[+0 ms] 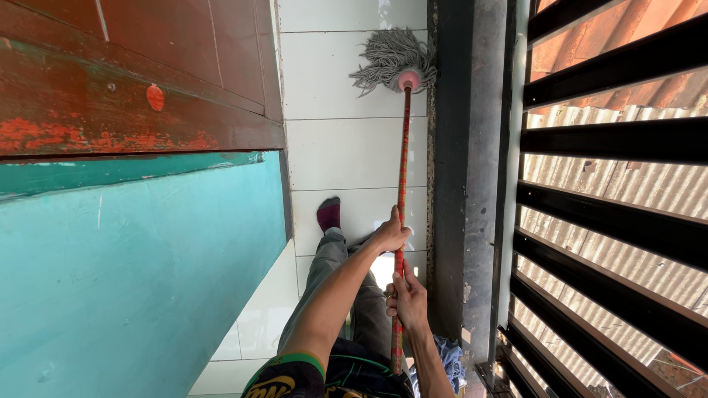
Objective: The person sweeps the balcony floor with a broom and then wrings out a mop in a bucket of water before mopping the tiles.
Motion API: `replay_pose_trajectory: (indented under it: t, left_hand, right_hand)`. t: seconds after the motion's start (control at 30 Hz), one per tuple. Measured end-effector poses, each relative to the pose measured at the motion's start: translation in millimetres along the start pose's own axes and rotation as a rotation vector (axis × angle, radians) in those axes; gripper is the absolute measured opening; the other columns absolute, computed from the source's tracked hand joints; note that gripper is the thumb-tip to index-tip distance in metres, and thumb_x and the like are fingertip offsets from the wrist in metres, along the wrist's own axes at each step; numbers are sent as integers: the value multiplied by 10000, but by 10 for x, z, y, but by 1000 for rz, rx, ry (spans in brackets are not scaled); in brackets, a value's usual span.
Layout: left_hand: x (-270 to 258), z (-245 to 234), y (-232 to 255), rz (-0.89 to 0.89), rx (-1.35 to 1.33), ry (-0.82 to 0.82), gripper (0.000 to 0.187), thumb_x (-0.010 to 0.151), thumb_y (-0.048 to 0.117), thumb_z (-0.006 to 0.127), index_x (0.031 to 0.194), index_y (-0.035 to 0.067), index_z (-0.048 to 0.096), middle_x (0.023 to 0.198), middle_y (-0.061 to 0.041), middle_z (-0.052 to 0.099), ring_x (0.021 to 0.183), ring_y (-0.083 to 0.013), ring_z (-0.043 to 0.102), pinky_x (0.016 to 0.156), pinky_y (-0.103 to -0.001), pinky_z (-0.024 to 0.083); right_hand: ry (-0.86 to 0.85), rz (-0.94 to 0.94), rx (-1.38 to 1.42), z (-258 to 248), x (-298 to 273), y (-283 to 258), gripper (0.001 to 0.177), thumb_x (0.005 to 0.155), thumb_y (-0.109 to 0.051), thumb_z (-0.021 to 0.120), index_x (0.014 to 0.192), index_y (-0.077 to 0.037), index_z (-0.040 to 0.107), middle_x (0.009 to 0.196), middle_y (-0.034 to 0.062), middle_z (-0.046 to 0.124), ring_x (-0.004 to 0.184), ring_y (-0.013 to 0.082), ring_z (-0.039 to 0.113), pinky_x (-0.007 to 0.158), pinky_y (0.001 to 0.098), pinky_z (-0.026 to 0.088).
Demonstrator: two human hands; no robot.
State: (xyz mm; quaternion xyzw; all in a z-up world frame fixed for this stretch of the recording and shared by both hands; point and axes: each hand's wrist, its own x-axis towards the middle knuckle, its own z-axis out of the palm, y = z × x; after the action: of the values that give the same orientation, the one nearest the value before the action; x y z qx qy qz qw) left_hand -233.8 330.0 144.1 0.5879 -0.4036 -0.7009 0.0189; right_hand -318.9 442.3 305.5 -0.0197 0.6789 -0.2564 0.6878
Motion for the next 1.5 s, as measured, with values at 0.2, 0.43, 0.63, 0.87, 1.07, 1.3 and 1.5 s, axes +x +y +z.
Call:
replay_pose_trajectory:
  t: [0.2, 0.43, 0.63, 0.87, 1.07, 1.3, 1.5]
  left_hand:
    - [-359, -370, -409, -1, -221, 296, 898, 938, 223, 597, 1599, 25, 23, 852, -156, 751, 660, -259, 761, 625, -366, 624]
    - [-745, -641, -555, 5, -286, 525, 808, 952, 351, 682, 1563, 23, 267, 972, -130, 750, 726, -212, 764, 535, -321, 610]
    - [-449, -359, -334, 43, -331, 423, 860, 971, 346, 650, 1622, 41, 178, 1078, -120, 787, 750, -164, 768, 575, -298, 615]
    - [-34, -87, 155, 95, -115, 150, 933, 920, 341, 646, 1626, 54, 108, 1199, -76, 702, 706, -278, 724, 646, -358, 610]
    - [103, -49, 354, 73, 275, 41, 1008, 820, 318, 682, 1637, 58, 153, 996, -141, 745, 872, -285, 737, 847, -391, 591]
    - [-195, -444, 376, 58, 166, 240, 1011, 808, 309, 685, 1614, 46, 134, 980, -123, 748, 848, -279, 739, 805, -393, 592]
    - [-549, -757, 151, -37, -276, 415, 964, 858, 247, 738, 1589, 32, 148, 1068, -143, 719, 808, -236, 764, 604, -337, 664]
  right_hand:
    - [-154, 94, -240, 263, 48, -90, 617, 1018, -219, 556, 1602, -259, 360, 711, 10, 501, 472, 84, 388, 404, 257, 358]
    - [-215, 62, -605, 406, 177, -335, 601, 997, -305, 595, 1572, -260, 425, 731, 3, 558, 503, 76, 509, 438, 257, 480]
    - [-183, -2, -385, -51, 294, -444, 644, 927, -171, 703, 1536, -132, 497, 753, 24, 617, 491, 84, 509, 410, 259, 411]
    - [-22, -56, 69, -348, 431, -256, 590, 956, -130, 670, 1521, -117, 501, 764, 31, 581, 514, 69, 449, 407, 241, 341]
    - [93, -73, 87, -64, 419, -269, 551, 995, -185, 599, 1533, -180, 476, 737, 13, 539, 497, 76, 439, 397, 246, 348]
    - [-83, -69, -256, 183, 365, -626, 557, 1009, -187, 578, 1551, -164, 457, 727, 28, 529, 476, 96, 449, 383, 283, 396]
    - [-263, -64, -582, 381, 488, -819, 541, 1019, -249, 535, 1550, -205, 442, 754, 21, 589, 507, 87, 524, 428, 268, 481]
